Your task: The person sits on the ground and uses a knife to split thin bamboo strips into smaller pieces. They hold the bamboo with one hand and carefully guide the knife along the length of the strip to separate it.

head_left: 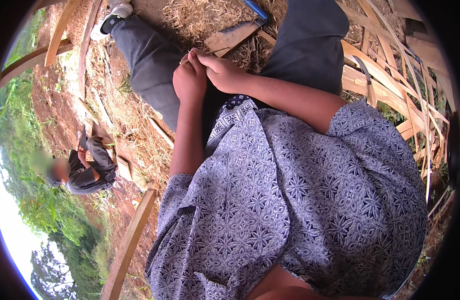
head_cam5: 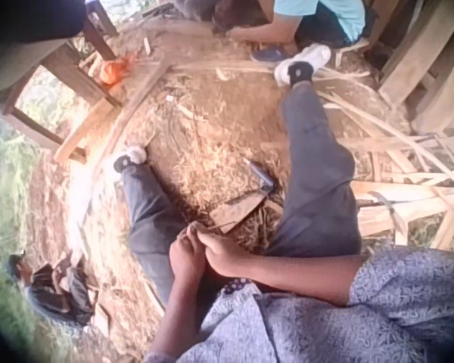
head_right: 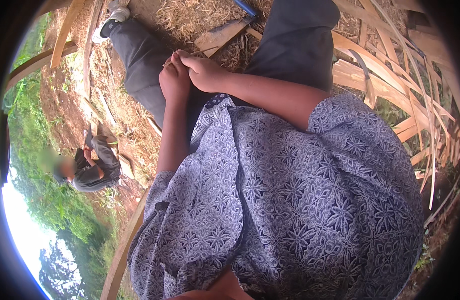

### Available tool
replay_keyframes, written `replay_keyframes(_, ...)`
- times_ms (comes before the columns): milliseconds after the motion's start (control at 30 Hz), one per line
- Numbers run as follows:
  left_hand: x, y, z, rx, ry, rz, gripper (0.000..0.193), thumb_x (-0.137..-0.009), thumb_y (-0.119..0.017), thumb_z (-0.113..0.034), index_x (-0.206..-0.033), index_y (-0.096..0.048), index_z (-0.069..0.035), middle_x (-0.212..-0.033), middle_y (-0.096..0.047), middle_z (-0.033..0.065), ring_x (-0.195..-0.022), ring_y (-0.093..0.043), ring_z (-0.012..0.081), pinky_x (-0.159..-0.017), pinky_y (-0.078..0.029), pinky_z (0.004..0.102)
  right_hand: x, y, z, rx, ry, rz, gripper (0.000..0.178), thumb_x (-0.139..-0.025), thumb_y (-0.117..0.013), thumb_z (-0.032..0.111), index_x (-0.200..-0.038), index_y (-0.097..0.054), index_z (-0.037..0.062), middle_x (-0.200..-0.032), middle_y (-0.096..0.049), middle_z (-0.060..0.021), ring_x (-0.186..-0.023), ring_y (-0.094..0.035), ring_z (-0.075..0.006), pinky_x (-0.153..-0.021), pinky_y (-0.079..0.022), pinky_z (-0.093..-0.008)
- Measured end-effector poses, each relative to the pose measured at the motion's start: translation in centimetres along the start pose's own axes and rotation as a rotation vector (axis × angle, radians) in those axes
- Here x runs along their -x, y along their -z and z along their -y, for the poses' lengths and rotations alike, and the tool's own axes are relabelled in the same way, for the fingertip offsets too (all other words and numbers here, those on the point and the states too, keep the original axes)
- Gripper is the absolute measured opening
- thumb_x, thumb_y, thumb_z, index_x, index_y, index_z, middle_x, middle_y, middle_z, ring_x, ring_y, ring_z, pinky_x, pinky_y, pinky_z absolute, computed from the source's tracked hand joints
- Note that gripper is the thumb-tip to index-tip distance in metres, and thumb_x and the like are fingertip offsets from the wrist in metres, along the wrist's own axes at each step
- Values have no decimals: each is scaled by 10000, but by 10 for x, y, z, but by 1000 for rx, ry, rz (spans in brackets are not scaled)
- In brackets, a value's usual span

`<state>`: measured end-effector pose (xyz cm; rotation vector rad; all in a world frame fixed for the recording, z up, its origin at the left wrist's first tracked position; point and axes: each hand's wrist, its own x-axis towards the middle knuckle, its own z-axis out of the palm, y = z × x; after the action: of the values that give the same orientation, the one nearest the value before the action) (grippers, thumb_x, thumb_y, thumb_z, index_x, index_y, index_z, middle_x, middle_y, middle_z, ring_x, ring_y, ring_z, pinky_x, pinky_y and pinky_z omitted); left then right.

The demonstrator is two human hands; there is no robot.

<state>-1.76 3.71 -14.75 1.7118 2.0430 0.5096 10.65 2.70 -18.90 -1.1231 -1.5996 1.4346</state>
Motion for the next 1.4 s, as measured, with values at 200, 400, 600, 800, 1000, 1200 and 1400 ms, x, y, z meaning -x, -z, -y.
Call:
replay_keyframes(200,0,1,-3,12,-56,13,438,-1078,-464,-294,-898,-743,-8,-733,-675,247,-688,-677,435,-597,-527,503,-10,14,-9,320,-185,35,541,-938,-447,52,-1475,-456,-14,-1376,-582,-292,-1282,-587,-373,-1051,-489,-420)
replay_keyframes(400,-1,1,3,-21,-26,58,439,-1078,-464,-290,-897,-736,3,-777,-693,242,-714,-681,443,-620,-535,507,-8,28,-49,394,-446,124,570,-927,-492,74,-1486,-448,-26,-1224,-684,-265,-1102,-690,-389,-929,-549,-448)
replay_keyframes(600,1,5,3,63,0,74,438,-1076,-458,-262,-840,-708,8,-831,-704,233,-722,-678,447,-634,-534,522,-1,25,-47,210,-155,56,598,-971,-418,44,-1566,-361,25,-1442,-567,-232,-1285,-599,-347,-1072,-475,-421)
replay_keyframes(800,6,1,2,46,-109,45,432,-1077,-455,-237,-824,-695,18,-816,-684,240,-715,-664,453,-611,-518,524,7,9,-9,10,38,51,572,-986,-393,7,-1558,-372,9,-1596,-409,-192,-1489,-386,-285,-1218,-324,-350)
replay_keyframes(1000,4,-2,5,-3,-95,30,382,-1070,-468,-225,-877,-674,31,-762,-667,249,-695,-654,461,-592,-504,527,-8,23,12,171,-302,159,563,-1001,-426,38,-1558,-360,-5,-1474,-523,-256,-1359,-542,-318,-1125,-439,-382)
replay_keyframes(1200,5,-2,0,-13,-183,-1,341,-1058,-473,-186,-836,-635,17,-720,-661,227,-671,-653,452,-588,-504,527,-9,27,-42,327,-487,156,594,-980,-458,39,-1569,-397,94,-1548,-473,-194,-1430,-467,-300,-1151,-403,-378)
replay_keyframes(1400,4,0,-2,-55,-211,-3,317,-1069,-442,-200,-881,-632,-30,-760,-662,214,-720,-658,450,-606,-495,523,-6,22,-39,149,-86,-45,566,-1020,-438,89,-1580,-359,67,-1544,-474,-213,-1428,-467,-336,-1157,-393,-381)
